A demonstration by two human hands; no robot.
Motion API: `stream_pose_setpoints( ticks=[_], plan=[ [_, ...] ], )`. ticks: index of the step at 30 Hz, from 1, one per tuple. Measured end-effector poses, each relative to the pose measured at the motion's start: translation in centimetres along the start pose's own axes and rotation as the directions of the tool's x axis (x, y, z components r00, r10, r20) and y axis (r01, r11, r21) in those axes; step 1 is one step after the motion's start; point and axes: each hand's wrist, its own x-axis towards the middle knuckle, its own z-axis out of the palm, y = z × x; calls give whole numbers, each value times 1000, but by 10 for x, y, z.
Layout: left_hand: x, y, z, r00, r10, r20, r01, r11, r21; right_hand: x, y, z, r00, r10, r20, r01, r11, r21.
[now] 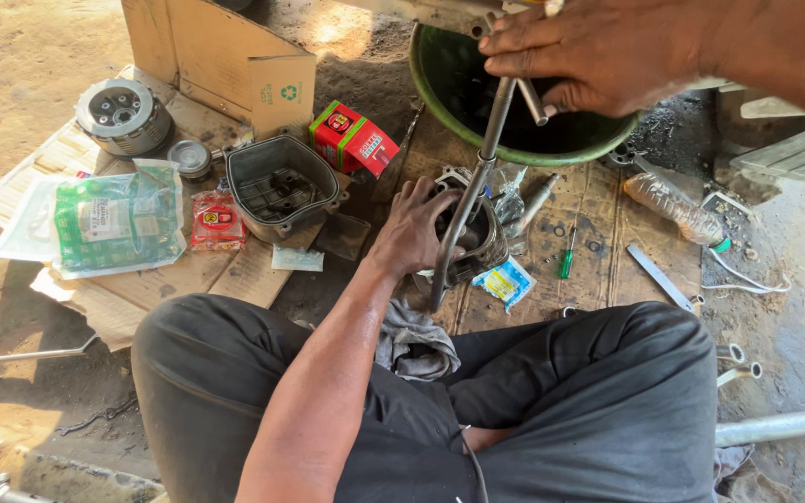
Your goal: The person sits on the ground and uses a T-handle wrench to tighten bolts on a disassembled engine cylinder head. They then use a screwdriver to adjust internal components and a hammer to tap a metal rod into place within the assembly.
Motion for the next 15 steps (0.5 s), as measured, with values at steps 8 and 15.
stream_pose_setpoints(
  ticks=[8, 15],
  plan=[
    [-11, 32, 7, 979, 2, -202, 7, 999, 42, 95, -46, -16, 680, 731, 52, -733, 678, 51],
    [-29, 36, 8, 958, -12, -287, 37, 996, 81, 106, -69, -23, 606, 767, 209, -795, 591, 138]
  ],
)
